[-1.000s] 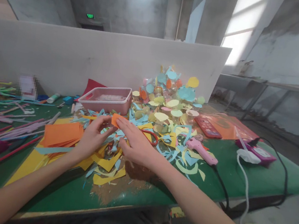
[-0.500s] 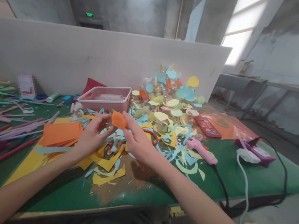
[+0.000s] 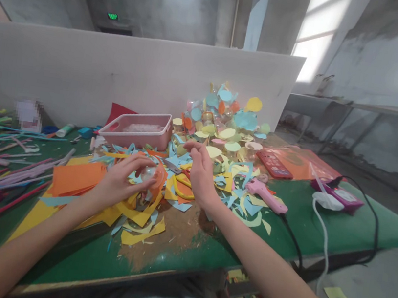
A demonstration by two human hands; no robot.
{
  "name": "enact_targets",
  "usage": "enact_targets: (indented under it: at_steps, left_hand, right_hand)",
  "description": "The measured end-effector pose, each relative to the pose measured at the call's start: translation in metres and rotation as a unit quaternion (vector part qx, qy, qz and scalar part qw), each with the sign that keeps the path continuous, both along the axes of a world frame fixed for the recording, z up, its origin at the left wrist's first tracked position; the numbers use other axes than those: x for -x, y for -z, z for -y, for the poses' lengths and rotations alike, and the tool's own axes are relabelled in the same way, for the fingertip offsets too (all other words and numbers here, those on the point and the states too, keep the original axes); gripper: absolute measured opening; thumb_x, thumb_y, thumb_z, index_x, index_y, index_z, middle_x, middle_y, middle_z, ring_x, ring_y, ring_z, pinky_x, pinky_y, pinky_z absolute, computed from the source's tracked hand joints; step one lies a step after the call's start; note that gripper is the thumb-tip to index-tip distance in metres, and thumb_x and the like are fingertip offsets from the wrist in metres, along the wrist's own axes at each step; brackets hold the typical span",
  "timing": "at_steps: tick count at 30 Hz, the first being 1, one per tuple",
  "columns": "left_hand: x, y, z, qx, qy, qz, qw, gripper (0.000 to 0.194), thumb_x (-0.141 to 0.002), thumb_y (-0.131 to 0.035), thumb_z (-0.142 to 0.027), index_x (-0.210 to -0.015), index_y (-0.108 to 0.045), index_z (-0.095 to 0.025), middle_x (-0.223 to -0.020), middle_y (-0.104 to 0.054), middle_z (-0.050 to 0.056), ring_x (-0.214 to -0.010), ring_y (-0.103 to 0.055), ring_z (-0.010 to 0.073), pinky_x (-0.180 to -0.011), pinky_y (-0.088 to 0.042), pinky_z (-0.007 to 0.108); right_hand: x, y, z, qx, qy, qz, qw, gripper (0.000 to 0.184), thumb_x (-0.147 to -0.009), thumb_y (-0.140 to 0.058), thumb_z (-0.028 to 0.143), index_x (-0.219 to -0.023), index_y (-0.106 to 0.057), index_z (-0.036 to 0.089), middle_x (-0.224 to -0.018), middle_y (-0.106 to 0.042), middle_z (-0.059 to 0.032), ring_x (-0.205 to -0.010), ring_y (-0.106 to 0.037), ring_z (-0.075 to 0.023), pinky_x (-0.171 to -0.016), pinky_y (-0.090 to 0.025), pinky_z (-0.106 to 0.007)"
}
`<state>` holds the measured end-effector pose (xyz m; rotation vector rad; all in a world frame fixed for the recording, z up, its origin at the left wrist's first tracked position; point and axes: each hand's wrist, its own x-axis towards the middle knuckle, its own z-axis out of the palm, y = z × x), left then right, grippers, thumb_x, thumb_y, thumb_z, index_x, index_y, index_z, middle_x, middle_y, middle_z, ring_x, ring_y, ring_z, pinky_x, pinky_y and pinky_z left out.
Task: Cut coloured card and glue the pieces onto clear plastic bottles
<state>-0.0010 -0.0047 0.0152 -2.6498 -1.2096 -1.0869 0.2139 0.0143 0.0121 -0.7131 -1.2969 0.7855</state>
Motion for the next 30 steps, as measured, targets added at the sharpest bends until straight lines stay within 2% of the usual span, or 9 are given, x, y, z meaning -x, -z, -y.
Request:
enact_targets:
  at_steps: [5,10,18,24,30]
  left_hand:
    - [-0.003,0.011,-0.003,0.062,0.050,-0.070,0.994,0.029,-0.092,-0.055,-0.042,-0.106,-0.067,-0.020,-0.102,-0.062,0.008,-0.093,-0.063,0.0198,-0.086,-0.052,0.034]
    - [-0.003,0.026,-0.009,0.121,0.034,-0.092,0.988,0.037,-0.091,-0.055,-0.046,-0.115,-0.067,-0.021,-0.107,-0.061,0.009,-0.095,-0.064,0.0216,-0.090,-0.052,0.037]
    - [-0.002,0.030,-0.011,0.105,0.058,-0.117,0.986,0.041,-0.094,-0.048,-0.049,-0.119,-0.063,-0.021,-0.107,-0.059,0.010,-0.097,-0.063,0.0223,-0.088,-0.052,0.036]
    - [-0.001,0.035,-0.012,0.097,0.081,-0.123,0.984,0.032,-0.096,-0.048,-0.041,-0.121,-0.059,-0.024,-0.104,-0.059,0.009,-0.091,-0.062,0.0191,-0.080,-0.053,0.033]
    - [0.001,0.035,-0.012,0.061,0.071,-0.134,0.987,0.035,-0.095,-0.050,-0.041,-0.122,-0.059,-0.020,-0.104,-0.059,0.009,-0.086,-0.064,0.0185,-0.078,-0.054,0.033]
  right_hand:
    - [0.000,-0.001,0.002,-0.001,0.016,0.017,1.000,0.023,-0.093,-0.039,0.030,-0.090,-0.060,0.021,-0.099,-0.063,-0.0042,-0.099,-0.057,-0.0184,-0.094,-0.042,-0.034]
    - [0.000,0.001,0.000,0.008,0.009,0.023,1.000,0.022,-0.093,-0.040,0.031,-0.090,-0.060,0.022,-0.096,-0.062,-0.0035,-0.095,-0.056,-0.0181,-0.092,-0.043,-0.034]
    - [0.001,0.000,0.001,-0.003,0.016,0.042,0.999,0.020,-0.092,-0.040,0.030,-0.089,-0.059,0.022,-0.093,-0.062,-0.0027,-0.091,-0.055,-0.0176,-0.090,-0.043,-0.034]
    - [0.002,0.002,0.001,-0.005,0.007,0.056,0.998,0.019,-0.092,-0.040,0.030,-0.090,-0.058,0.023,-0.097,-0.062,-0.0030,-0.095,-0.056,-0.0186,-0.090,-0.043,-0.035]
    - [0.004,0.005,-0.003,-0.004,0.035,0.145,0.989,0.018,-0.089,-0.040,0.026,-0.094,-0.058,0.021,-0.099,-0.060,-0.0057,-0.096,-0.055,-0.0202,-0.089,-0.043,-0.036]
